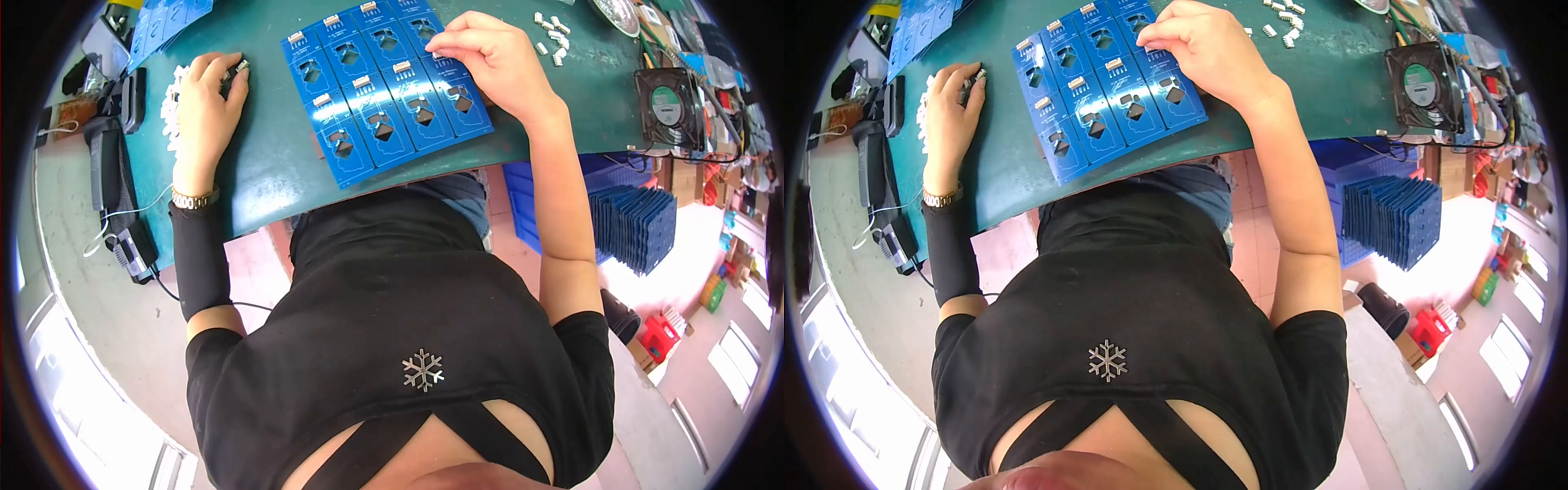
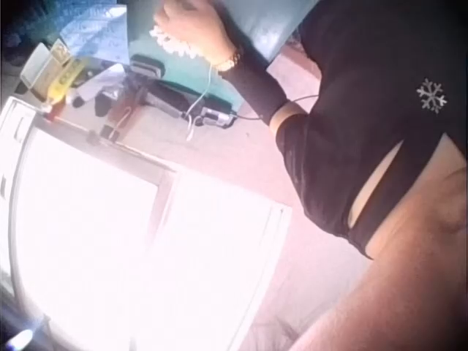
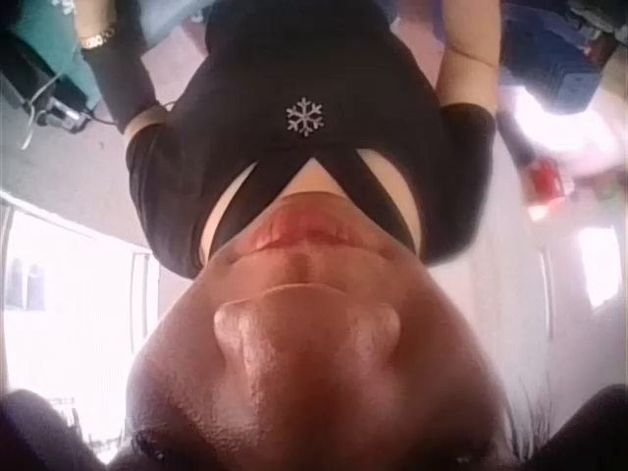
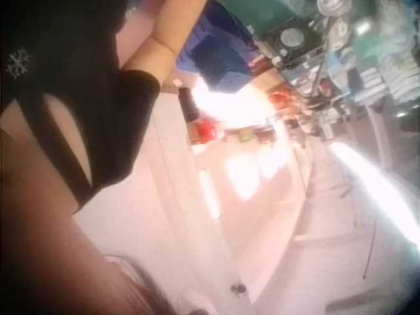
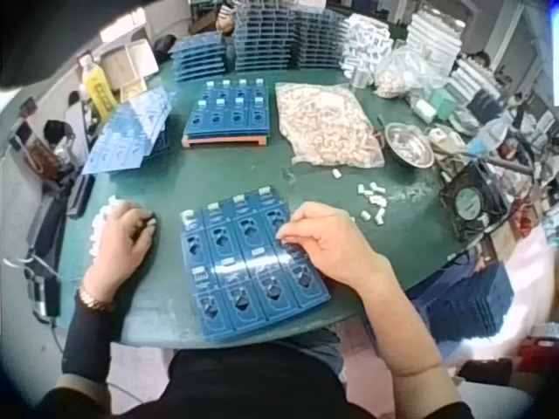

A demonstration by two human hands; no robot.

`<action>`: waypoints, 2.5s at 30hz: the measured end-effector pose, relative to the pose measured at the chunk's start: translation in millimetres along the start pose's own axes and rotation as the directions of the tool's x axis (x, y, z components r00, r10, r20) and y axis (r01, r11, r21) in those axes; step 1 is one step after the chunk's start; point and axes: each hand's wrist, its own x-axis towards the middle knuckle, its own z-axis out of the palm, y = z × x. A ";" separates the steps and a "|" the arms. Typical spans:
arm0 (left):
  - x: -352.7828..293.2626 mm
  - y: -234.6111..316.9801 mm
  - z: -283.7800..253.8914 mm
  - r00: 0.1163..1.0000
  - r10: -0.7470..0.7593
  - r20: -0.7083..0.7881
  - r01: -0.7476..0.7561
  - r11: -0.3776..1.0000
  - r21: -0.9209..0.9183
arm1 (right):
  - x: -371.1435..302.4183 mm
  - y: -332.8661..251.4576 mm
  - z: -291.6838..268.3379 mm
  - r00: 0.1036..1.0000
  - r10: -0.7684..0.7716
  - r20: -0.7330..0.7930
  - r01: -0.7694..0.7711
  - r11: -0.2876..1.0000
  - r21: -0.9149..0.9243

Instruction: The person assembles small white electronic components into blue circuit board panels by hand on a factory workbench.

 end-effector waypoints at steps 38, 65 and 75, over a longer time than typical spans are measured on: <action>-31.3 -33.7 -9.6 0.996 -0.037 0.075 0.018 0.972 0.234 | -3.4 -2.0 2.1 0.999 -0.028 -0.035 0.028 1.000 0.005; -3.1 7.4 -6.0 0.996 0.018 0.088 -0.027 0.995 0.098 | -95.5 -54.3 -8.7 0.798 0.466 -0.381 -0.422 0.885 0.199; -4.7 -0.7 -12.1 0.997 0.015 0.077 -0.016 1.000 0.009 | -91.9 -60.5 -1.1 0.621 0.770 0.145 -0.600 0.348 0.721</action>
